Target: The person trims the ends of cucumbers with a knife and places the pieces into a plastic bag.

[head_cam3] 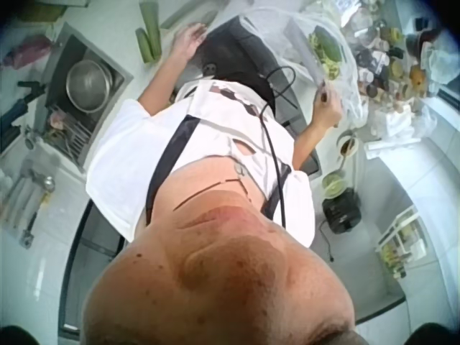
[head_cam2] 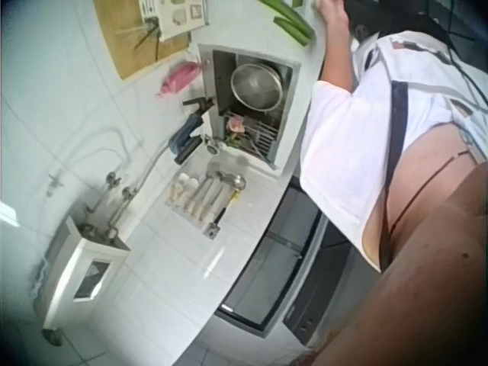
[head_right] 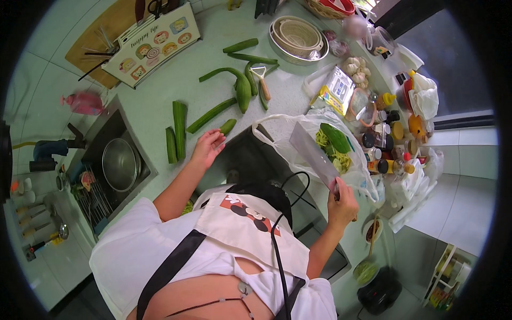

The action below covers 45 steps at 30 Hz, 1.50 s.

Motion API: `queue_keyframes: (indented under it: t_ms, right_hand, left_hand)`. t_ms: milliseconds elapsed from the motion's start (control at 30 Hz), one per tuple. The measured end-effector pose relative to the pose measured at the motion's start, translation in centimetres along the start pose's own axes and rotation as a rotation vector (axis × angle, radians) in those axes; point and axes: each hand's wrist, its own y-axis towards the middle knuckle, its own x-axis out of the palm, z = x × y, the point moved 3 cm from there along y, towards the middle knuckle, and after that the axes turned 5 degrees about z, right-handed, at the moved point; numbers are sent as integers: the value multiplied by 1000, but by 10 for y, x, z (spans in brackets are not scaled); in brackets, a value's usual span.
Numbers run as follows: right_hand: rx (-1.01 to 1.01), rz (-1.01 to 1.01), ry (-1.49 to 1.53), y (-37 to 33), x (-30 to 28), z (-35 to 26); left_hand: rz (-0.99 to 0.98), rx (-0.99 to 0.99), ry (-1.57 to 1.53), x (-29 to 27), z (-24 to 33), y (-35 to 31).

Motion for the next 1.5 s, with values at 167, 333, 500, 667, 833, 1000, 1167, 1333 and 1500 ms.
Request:
queue_keyframes:
  t_ms: [167,333,500,667,833,1000,1167,1333,1500]
  right_hand:
    - [56,15,-52,-11,-6,2]
    - [92,23,-60,-17,-9,7]
    - [71,25,-46,-12,-9,5]
    - [70,25,-44,-14,-8,11]
    - [93,29,-46,-14,-9,14]
    - [100,37,-51,-14,-11,20]
    - [130,15,-55,-17,-16,24]
    - [174,33,-72,-27,-20,30]
    - [217,19,-68,-32,-24,33]
  left_hand:
    - [-91,482,490,2,-4,23]
    - [-83,846,790,18,13,40]
    - [-15,1133,980,32,25,49]
    - [-25,994,979,36,27,36]
    - [-21,1034,1024,45,32,30]
    - [18,1263,1113,71,52,54]
    - [97,1285,1374,110,75,99]
    - [194,1120,1634,127,78,135]
    - [212,943,1723,138,83,131]
